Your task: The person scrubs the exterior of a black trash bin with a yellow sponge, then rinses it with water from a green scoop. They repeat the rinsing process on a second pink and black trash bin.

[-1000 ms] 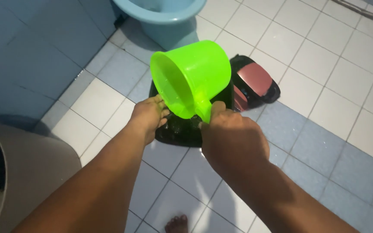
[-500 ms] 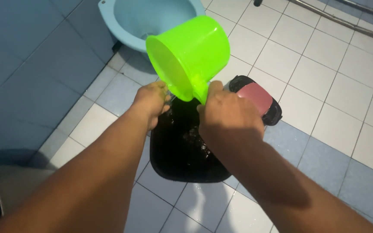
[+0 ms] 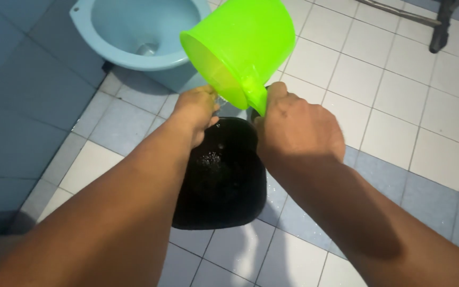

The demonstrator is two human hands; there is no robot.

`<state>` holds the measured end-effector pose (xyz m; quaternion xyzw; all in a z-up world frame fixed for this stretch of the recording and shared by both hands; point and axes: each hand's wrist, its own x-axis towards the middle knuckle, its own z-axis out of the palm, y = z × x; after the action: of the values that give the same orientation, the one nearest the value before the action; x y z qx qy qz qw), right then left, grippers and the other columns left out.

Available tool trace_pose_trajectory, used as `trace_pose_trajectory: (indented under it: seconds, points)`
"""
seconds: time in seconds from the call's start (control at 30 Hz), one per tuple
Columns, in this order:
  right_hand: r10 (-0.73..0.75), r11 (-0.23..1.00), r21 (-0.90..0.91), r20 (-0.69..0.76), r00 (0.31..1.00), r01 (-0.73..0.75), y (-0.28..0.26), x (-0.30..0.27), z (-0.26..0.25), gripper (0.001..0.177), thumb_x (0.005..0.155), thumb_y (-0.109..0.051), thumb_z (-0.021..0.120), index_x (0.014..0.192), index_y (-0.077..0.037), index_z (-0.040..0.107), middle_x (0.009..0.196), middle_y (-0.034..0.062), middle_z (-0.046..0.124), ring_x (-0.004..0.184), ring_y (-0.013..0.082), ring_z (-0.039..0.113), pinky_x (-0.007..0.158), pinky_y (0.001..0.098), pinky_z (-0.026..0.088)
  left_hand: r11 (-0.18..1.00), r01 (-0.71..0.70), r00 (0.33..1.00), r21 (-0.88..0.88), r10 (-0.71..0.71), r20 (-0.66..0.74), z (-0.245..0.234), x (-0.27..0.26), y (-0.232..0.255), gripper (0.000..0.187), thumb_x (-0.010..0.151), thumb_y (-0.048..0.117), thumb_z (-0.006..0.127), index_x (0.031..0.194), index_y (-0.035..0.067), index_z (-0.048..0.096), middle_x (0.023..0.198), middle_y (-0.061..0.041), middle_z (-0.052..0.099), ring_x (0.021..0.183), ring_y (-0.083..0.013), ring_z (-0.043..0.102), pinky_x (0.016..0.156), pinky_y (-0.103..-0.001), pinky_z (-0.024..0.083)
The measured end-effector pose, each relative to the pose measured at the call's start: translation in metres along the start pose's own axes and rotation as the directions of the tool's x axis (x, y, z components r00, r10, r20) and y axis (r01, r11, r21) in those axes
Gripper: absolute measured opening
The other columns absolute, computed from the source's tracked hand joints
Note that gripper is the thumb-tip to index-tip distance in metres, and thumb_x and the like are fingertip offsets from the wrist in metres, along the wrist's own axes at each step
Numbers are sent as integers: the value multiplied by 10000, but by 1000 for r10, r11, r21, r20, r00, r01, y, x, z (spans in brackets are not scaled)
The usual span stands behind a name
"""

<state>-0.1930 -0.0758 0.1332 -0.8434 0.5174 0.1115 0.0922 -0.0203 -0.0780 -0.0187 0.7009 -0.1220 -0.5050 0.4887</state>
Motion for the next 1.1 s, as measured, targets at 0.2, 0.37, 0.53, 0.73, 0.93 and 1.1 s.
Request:
trace_pose_trajectory:
  seconds: [0.2, 0.37, 0.53, 0.73, 0.93, 1.1]
  points:
    - [13, 999, -40, -62, 998, -15, 43, -14, 5, 266, 961, -256, 618, 1086, -38, 529, 932, 172, 708, 824, 348, 728, 714, 468, 574, 999, -37, 996, 40, 33, 79, 44, -14, 9, 412, 971, 135, 468, 1343, 125, 646, 1293, -6, 641, 1101, -165, 595, 913, -350, 519]
    - [14, 999, -35, -102, 995, -18, 65, -32, 3, 285, 985, -281, 608, 1095, -29, 529, 897, 177, 709, 787, 350, 729, 696, 475, 572, 999, -51, 993, -5, 51, 106, 68, -34, 8, 381, 971, 132, 479, 1322, 113, 626, 1278, -32, 632, 1149, -171, 587, 942, -373, 512]
    - [-29, 999, 8, -139, 990, 31, 77, -51, -1, 317, 965, -301, 645, 1083, -30, 530, 899, 191, 708, 785, 372, 723, 705, 495, 563, 998, -64, 996, 13, 63, 58, 70, -59, 0, 434, 934, 99, 492, 1349, 141, 613, 1324, 0, 634, 1171, -171, 601, 955, -378, 516]
    - [-15, 955, 294, -101, 995, 44, 88, -66, 9, 437, 917, -317, 719, 1134, 27, 561, 986, 276, 723, 957, 426, 702, 850, 500, 542, 996, -71, 996, -52, 68, -56, 48, -107, -12, 492, 944, 92, 472, 1419, 142, 587, 1429, -7, 624, 1158, -185, 595, 956, -357, 503]
    - [-107, 830, 551, 6, 994, 86, 66, -84, 5, 426, 892, -295, 681, 1164, 27, 619, 1067, 216, 740, 1052, 320, 728, 912, 408, 543, 992, -117, 985, -45, 110, -137, 5, -154, -17, 565, 886, 17, 474, 1427, 148, 568, 1440, 15, 599, 1205, -139, 579, 958, -338, 501]
    - [-238, 882, 418, -5, 971, 218, 4, -102, -18, 446, 896, -328, 715, 1129, 46, 651, 1015, 254, 742, 1002, 346, 734, 921, 429, 543, 985, -100, 951, -137, 54, -306, -58, -197, -17, 529, 925, 54, 454, 1431, 150, 574, 1442, -4, 621, 1234, -171, 575, 984, -355, 485]
